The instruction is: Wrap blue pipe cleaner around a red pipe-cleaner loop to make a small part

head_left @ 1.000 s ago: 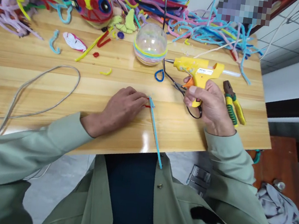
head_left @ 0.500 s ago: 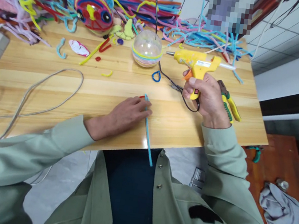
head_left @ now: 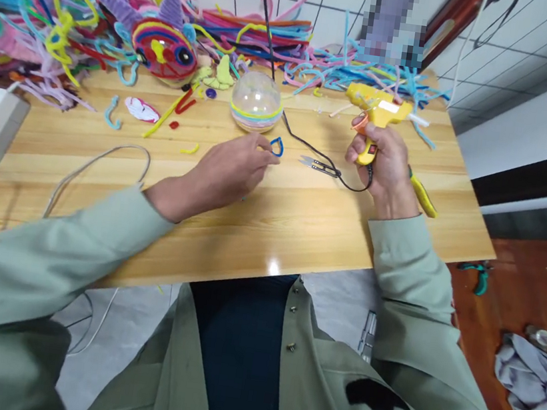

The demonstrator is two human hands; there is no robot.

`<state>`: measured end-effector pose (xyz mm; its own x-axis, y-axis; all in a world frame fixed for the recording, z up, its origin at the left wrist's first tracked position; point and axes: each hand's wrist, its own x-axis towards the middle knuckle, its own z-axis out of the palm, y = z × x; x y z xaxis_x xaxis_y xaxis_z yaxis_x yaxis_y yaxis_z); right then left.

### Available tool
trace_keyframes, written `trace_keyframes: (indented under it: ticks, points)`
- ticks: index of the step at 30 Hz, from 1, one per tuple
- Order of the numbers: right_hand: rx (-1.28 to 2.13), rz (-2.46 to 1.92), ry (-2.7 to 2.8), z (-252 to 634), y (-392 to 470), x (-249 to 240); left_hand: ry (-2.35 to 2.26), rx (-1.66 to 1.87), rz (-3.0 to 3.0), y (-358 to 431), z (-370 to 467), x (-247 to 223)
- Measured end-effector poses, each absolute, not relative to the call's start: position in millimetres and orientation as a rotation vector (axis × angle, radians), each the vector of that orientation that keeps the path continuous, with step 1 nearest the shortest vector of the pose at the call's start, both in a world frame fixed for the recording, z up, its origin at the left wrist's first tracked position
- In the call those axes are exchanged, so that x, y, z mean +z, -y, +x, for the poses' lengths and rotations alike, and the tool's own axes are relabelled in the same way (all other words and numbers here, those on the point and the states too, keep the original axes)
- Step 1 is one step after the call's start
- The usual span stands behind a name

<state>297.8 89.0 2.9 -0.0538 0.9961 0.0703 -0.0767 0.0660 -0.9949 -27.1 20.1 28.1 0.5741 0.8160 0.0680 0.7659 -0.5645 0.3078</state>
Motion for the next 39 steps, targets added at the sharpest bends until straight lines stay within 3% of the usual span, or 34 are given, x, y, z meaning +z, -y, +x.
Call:
trace_keyframes:
  ticks: [3, 7, 14, 18, 21, 26, 30, 39]
  points:
    - [1.287, -1.089, 1.167, 295, -88, -4, -1.464, -0.173, 2.609, -42, 13, 29]
    - [1.296, -1.112, 1.094, 295, -78, -2, -1.449, -0.302, 2.687, -49, 31, 19]
    - [1.224, -1.036, 1.009, 294, -72, 2, -1.356, 0.354, 2.749, -105, 34, 56]
    - [1.165, -1.056, 0.98, 293, -72, 1, -1.355, 0.483, 2.726, -139, 30, 97]
    - [1.152, -1.03, 1.001, 296, -71, 2, -1.397, 0.526, 2.665, -109, -1, 106]
    - [1.283, -0.944, 1.187, 296, -62, 6, -1.491, 0.431, 2.57, 7, -68, 65]
    - [1.491, -0.937, 1.325, 283, -49, 12, -1.54, 0.315, 2.547, 79, -75, 20]
    - [1.639, -1.166, 1.605, 257, -28, 26, -1.421, 0.39, 2.522, 46, -61, -26]
